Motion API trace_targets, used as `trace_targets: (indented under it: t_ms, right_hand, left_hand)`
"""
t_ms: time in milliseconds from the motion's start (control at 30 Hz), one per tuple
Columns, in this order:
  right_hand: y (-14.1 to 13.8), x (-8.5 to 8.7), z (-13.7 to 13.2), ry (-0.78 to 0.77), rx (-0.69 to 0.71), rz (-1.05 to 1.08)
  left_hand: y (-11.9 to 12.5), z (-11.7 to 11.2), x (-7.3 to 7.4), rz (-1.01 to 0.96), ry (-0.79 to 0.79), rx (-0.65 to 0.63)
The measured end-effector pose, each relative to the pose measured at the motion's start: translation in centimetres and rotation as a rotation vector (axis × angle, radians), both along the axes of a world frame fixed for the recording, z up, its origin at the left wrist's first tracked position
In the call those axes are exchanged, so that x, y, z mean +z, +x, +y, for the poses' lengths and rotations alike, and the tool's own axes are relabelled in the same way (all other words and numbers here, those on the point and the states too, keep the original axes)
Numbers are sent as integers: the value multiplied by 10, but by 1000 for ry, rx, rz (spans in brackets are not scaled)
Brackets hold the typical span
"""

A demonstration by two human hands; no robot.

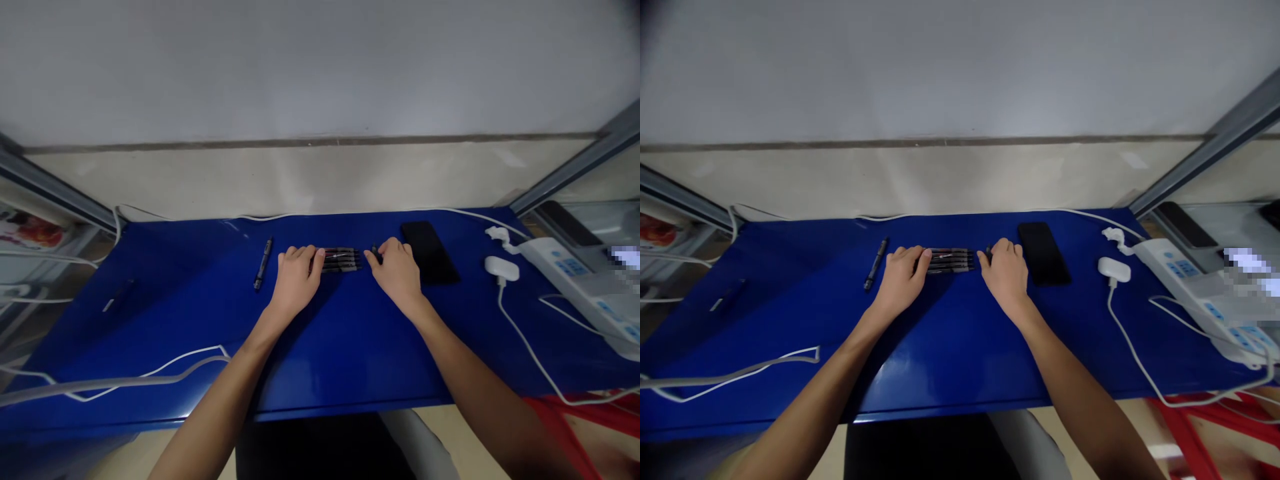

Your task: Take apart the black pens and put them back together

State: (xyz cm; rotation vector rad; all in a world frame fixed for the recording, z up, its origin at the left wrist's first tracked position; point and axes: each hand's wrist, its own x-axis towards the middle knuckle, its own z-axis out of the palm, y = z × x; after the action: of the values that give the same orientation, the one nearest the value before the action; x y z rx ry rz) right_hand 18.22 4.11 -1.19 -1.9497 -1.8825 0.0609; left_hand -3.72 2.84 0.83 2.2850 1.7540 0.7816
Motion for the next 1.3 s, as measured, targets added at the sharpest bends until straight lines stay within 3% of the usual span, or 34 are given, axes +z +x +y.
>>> trace_targets:
  t_ms: [133,233,300,400,500,633,800,1167,1300]
  right_hand:
    - [5,3,1,-64,-20,-123]
    - [9,7,3,-53,-32,-95]
    - [10,11,5,18,12,53]
    - [8,15,6,87,178,437]
    - [4,19,4,41,304,781]
    - [0,21,3,-19,305,970]
    - [0,22,3,-32,317,1049]
    - [-1,23,1,-37,342,984]
    - [-7,19,-1,-121,407,995]
  left_hand:
    - [0,0,0,8,4,11]
    - [0,0,0,9,7,14]
    - [0,0,0,15,9,15]
    - [-1,0,-1,27,11,20]
    - [-1,1,-2,31,12,34]
    - [-2,2,-1,32,12,49]
    - [-2,1,1,35,-1,61]
    - [-1,1,2,44,-15,67]
    - [4,-3,3,31,-36,-17]
